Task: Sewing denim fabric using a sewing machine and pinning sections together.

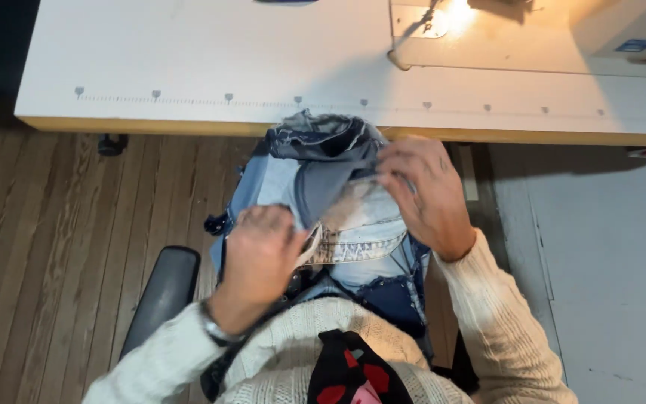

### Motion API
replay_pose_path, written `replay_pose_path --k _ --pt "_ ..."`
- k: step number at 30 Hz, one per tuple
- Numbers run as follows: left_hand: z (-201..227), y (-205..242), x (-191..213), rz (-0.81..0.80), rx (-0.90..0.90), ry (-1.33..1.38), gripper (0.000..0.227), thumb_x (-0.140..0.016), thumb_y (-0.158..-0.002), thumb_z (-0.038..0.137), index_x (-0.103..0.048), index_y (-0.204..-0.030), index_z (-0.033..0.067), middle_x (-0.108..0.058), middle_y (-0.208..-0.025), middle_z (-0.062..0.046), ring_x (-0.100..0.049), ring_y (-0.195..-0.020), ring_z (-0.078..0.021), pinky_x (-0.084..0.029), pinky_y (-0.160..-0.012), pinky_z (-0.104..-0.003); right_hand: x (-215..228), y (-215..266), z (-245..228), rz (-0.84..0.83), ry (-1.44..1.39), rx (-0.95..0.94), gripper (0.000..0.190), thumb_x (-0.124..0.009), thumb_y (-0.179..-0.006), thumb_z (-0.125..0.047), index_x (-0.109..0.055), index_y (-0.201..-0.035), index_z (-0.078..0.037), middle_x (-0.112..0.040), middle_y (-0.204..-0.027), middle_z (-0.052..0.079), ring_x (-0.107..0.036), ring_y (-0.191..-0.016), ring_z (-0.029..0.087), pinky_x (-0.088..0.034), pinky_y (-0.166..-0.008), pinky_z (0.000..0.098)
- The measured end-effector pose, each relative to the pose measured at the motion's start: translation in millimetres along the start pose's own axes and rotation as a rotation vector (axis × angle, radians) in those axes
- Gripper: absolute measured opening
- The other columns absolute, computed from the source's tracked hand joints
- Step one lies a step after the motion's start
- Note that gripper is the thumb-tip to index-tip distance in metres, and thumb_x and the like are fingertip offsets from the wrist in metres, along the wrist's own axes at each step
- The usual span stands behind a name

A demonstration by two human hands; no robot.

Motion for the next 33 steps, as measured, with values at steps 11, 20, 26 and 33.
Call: replay_pose_path --k 11,20,26,33 --pt "-75.0 20.8 -43.2 -0.472 0.827 1.346 0.026 -0.06 -0.107 0.02 -0.078 -0.106 0.0008 -0.077 -0.094 -0.002 -0.065 -0.087 -0.0099 -0.056 -0.083 -0.031 4.1 -1.6 -32.9 0.155 0.138 0.275 0.027 -0.078 -0.098 -0.016 -0.071 -0.125 -0.015 -0.068 -0.113 0.017 -0.066 -0.099 0.043 -0.049 -0.105 0.059" --pt "-74.4 16.0 -44.4 -0.383 0.605 1.299 0.032 -0.056 -0.11 0.021 -0.079 -0.098 0.0015 -0.072 -0.081 0.0 -0.061 -0.082 -0.0083 -0.057 -0.085 -0.033 -12.4 6.5 -46.7 -0.071 0.042 0.443 0.023 -0.053 -0.111 -0.023 -0.075 -0.108 -0.017 -0.073 -0.113 0.003 -0.065 -0.114 0.024 -0.045 -0.112 0.0589" --pt "-28.6 -12.8 16.8 -0.449 0.434 1.038 0.045 -0.052 -0.111 0.021 -0.056 -0.068 0.0079 -0.055 -0.06 -0.003 -0.049 -0.066 -0.0129 -0.044 -0.061 -0.031 15.8 36.8 -32.5 -0.019 -0.452 0.211 0.017 -0.06 -0.102 -0.018 -0.072 -0.104 -0.007 -0.079 -0.113 0.012 -0.072 -0.11 0.04 -0.049 -0.108 0.0706" --pt "56.8 -30.8 93.0 0.153 -0.339 0.439 0.008 -0.071 -0.098 0.014 -0.077 -0.094 0.0131 -0.074 -0.092 -0.005 -0.069 -0.076 -0.0221 -0.057 -0.071 -0.034 39.0 38.3 -68.0 0.115 -0.168 0.298 0.012 -0.069 -0.097 -0.004 -0.08 -0.097 -0.009 -0.08 -0.099 0.011 -0.075 -0.092 0.032 -0.054 -0.1 0.0737"
Point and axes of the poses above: each hand's wrist, its own y-axis away from the middle knuckle, its own x-axis out of the back of the hand, z = x × y, the point moved 9 cm from there along -y, towards the middle knuckle
